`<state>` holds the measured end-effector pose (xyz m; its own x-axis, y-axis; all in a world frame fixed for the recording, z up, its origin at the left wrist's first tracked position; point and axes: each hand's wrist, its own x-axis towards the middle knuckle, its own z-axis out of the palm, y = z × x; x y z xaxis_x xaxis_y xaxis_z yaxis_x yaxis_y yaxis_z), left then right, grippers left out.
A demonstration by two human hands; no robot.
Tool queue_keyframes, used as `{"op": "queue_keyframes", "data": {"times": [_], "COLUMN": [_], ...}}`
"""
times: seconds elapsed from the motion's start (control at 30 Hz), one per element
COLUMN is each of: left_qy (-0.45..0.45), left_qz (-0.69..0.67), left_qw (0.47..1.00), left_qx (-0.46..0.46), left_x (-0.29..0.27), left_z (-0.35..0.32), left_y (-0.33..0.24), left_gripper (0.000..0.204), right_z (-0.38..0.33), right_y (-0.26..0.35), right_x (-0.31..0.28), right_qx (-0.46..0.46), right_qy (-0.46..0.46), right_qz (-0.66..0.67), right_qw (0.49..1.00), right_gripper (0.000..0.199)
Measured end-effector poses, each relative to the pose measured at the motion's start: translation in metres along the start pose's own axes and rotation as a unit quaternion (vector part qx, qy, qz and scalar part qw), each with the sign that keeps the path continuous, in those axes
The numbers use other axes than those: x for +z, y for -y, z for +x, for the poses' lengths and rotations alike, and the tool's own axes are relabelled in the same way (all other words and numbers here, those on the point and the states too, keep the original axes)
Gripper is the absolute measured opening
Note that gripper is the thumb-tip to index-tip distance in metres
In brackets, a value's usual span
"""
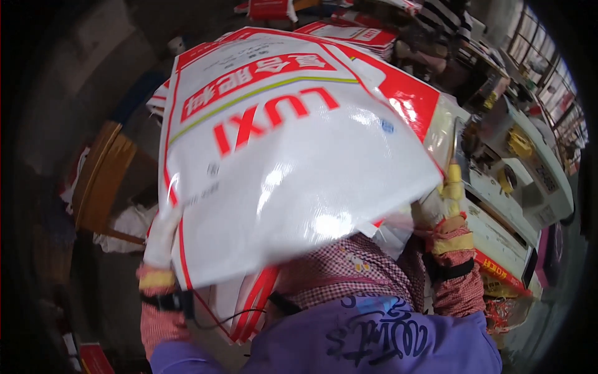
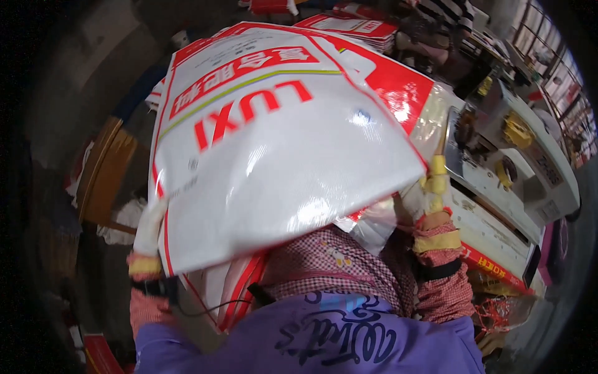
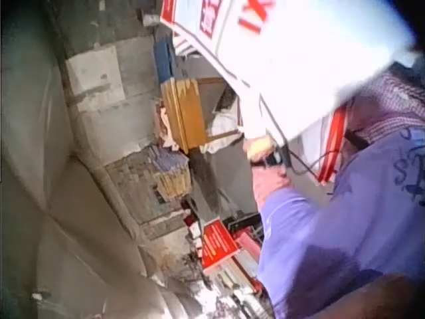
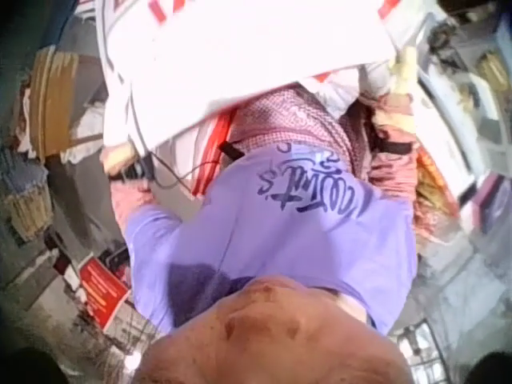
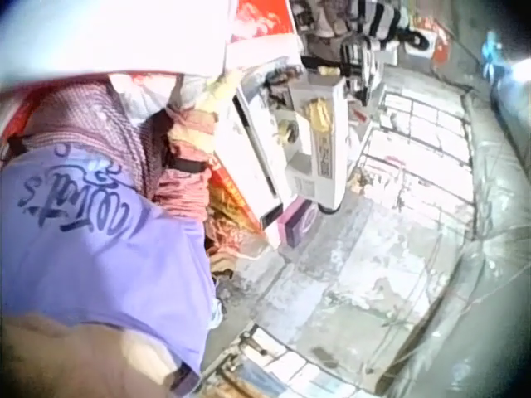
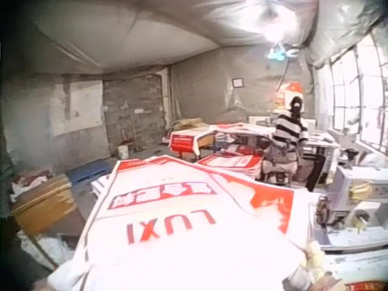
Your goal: Sewing and sealing large plastic fertilizer bags using an industrial sewing machine.
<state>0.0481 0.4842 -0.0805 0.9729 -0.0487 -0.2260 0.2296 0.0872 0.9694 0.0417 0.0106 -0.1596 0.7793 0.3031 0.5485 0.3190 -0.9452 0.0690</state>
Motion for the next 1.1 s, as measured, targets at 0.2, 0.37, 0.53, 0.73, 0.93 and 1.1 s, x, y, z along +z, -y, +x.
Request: {"op": "queue_keyframes", "data": {"times": [0.2,0.37,0.53,0.73,0.93,1.1], "left_qy": [-0.236,-0.428,-0.400,-0.346,-0.049,0.182], "left_qz": [-0.007,0.007,0.490,0.638,0.668,0.795], "left_qw": [0.968,0.886,0.690,0.627,0.662,0.429], "left_qx": [-0.090,-0.179,-0.352,-0.284,-0.337,-0.387], "left_x": [-0.136,-0.140,-0.133,-0.141,-0.162,-0.147], "left_z": [-0.122,-0.166,-0.170,-0.134,-0.106,-0.043], "left_y": [0.185,0.284,0.320,0.317,0.275,0.189], "left_gripper": [0.044,0.037,0.039,0.046,0.039,0.037], "right_z": [0.072,0.116,0.049,0.087,0.024,-0.065], "right_y": [0.120,0.203,0.200,0.196,0.129,0.070], "right_x": [0.017,0.109,0.194,0.190,0.117,0.035], "right_qx": [0.229,0.405,0.154,0.243,0.375,0.403], "right_qy": [0.157,0.306,0.292,0.356,0.296,0.185], "right_qz": [0.273,0.418,0.352,0.555,0.705,0.827], "right_qw": [0.921,0.754,0.876,0.712,0.523,0.345], "right_gripper": [0.042,0.047,0.037,0.040,0.046,0.053]}}
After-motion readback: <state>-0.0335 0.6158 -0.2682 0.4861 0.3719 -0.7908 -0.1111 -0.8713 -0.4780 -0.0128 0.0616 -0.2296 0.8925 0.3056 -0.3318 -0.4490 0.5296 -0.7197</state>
